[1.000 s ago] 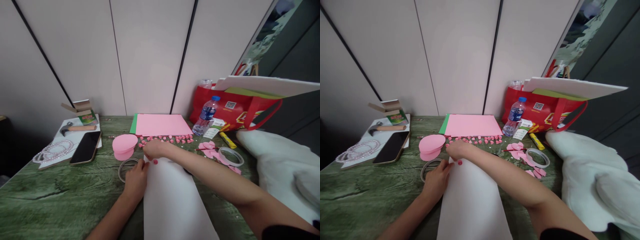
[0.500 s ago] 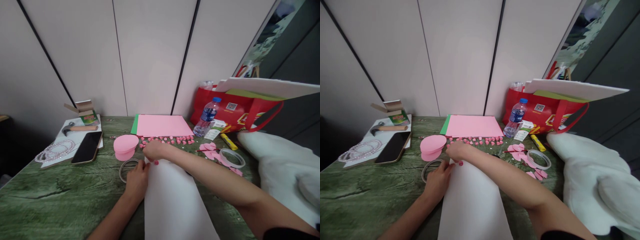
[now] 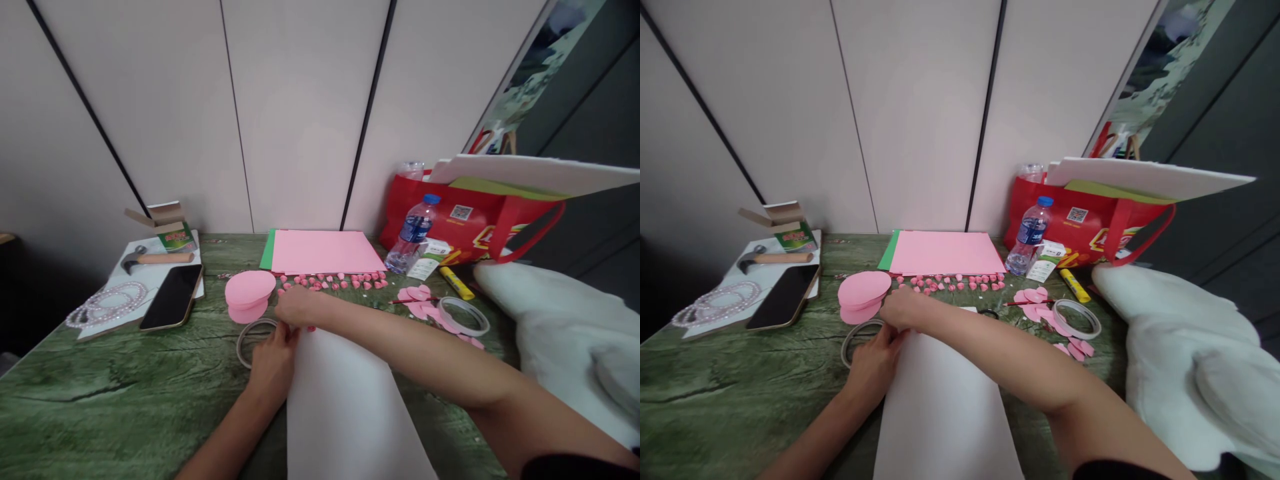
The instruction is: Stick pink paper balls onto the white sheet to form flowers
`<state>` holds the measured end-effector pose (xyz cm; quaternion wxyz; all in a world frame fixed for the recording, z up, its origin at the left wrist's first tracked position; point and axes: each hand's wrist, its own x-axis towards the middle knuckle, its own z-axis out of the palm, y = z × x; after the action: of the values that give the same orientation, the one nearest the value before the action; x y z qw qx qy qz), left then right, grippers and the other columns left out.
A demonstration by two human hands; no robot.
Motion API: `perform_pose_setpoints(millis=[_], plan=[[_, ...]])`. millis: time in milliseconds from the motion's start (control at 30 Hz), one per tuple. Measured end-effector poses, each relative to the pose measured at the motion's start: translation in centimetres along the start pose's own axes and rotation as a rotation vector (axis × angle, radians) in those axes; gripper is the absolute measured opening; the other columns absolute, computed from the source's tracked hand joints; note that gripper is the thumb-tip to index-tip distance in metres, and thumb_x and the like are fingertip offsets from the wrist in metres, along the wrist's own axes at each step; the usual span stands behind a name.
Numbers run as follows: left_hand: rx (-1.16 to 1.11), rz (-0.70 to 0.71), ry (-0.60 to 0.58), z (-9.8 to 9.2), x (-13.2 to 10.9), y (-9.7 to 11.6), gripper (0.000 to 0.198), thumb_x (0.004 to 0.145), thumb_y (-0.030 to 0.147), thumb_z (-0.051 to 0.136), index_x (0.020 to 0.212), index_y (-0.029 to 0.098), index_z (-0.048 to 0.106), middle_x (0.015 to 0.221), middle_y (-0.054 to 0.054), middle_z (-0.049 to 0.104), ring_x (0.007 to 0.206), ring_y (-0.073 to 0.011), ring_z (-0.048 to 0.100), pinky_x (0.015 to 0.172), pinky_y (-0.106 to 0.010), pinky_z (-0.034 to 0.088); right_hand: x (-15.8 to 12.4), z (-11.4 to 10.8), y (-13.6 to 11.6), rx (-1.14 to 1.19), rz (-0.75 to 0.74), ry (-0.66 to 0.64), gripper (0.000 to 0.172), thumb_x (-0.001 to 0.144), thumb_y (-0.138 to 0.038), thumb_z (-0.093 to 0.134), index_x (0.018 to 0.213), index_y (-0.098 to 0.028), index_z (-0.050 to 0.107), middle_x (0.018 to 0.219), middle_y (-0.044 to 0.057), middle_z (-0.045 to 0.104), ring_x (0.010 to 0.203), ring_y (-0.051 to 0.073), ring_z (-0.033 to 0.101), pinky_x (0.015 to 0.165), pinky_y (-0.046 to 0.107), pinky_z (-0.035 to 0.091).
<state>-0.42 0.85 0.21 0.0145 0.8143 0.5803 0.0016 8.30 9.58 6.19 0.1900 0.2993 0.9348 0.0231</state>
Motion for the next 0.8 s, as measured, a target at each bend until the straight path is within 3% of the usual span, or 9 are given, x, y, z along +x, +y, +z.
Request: perform_pose_setpoints(millis=[133,267,367,500,600,800], plan=[[-0.006,0.012,0.011,0.0,0.0,-0.1,0.048,0.085,0.004,0.036,0.127,0.024,0.049,0.107,-0.01,0.056,0.088,-0.0219,0.062,0.068,-0.031,0.051,0.6,-0.6,0.7,-0.035,0.013,-0.021,0.03,0.061,-0.016,0.077,0.09,-0.014,0.067,0.098,0.014,0.068,0.091,0.026,0.064,0.07,0.032,0.051],[-0.002,0.002,-0.012,-0.2,0.0,0.0,0.046,0.084,0.003,0.037,0.125,0.021,0.049,0.106,-0.011,0.054,0.088,-0.0222,0.063,0.066,-0.031,0.052,0.5,-0.6,2.6,0.035,0.093,-0.084,0.051,0.053,-0.032,0.083,0.097,-0.013,0.067,0.098,0.014,0.067,0.087,0.026,0.064,0.064,0.029,0.049],[0.007,0.0,-0.033,-0.5,0.0,0.1,0.049,0.085,0.005,0.036,0.13,0.024,0.044,0.105,-0.011,0.054,0.086,-0.0225,0.063,0.064,-0.032,0.051,-0.1,0.4,4.2,0.214,0.133,-0.13,0.04,0.058,-0.041,0.078,0.088,-0.016,0.07,0.089,0.007,0.069,0.08,0.021,0.064,0.062,0.024,0.045],[0.009,0.017,-0.042,-0.7,0.0,0.2,0.043,0.087,0.008,0.035,0.125,0.023,0.049,0.105,-0.01,0.054,0.086,-0.0222,0.063,0.067,-0.033,0.051,-1.0,1.5,5.2,0.367,0.116,-0.083,0.022,0.066,-0.031,0.073,0.084,-0.019,0.07,0.084,0.0,0.07,0.075,0.013,0.062,0.058,0.019,0.04],[-0.015,-0.007,-0.031,-0.6,0.0,0.2,0.039,0.087,0.008,0.034,0.119,0.021,0.052,0.108,-0.01,0.054,0.088,-0.0217,0.062,0.067,-0.032,0.05,-1.8,1.4,4.7,0.348,0.134,-0.064,0.016,0.069,-0.02,0.067,0.085,-0.018,0.071,0.086,0.0,0.071,0.077,0.013,0.063,0.058,0.019,0.039],[-0.028,-0.051,-0.014,-0.3,0.0,0.0,0.03,0.088,0.008,0.034,0.108,0.014,0.056,0.109,-0.012,0.056,0.086,-0.0226,0.063,0.065,-0.034,0.051,-2.6,0.3,2.3,0.303,0.115,-0.123,0.012,0.069,-0.017,0.062,0.076,-0.015,0.072,0.077,0.005,0.07,0.07,0.017,0.063,0.057,0.023,0.041]])
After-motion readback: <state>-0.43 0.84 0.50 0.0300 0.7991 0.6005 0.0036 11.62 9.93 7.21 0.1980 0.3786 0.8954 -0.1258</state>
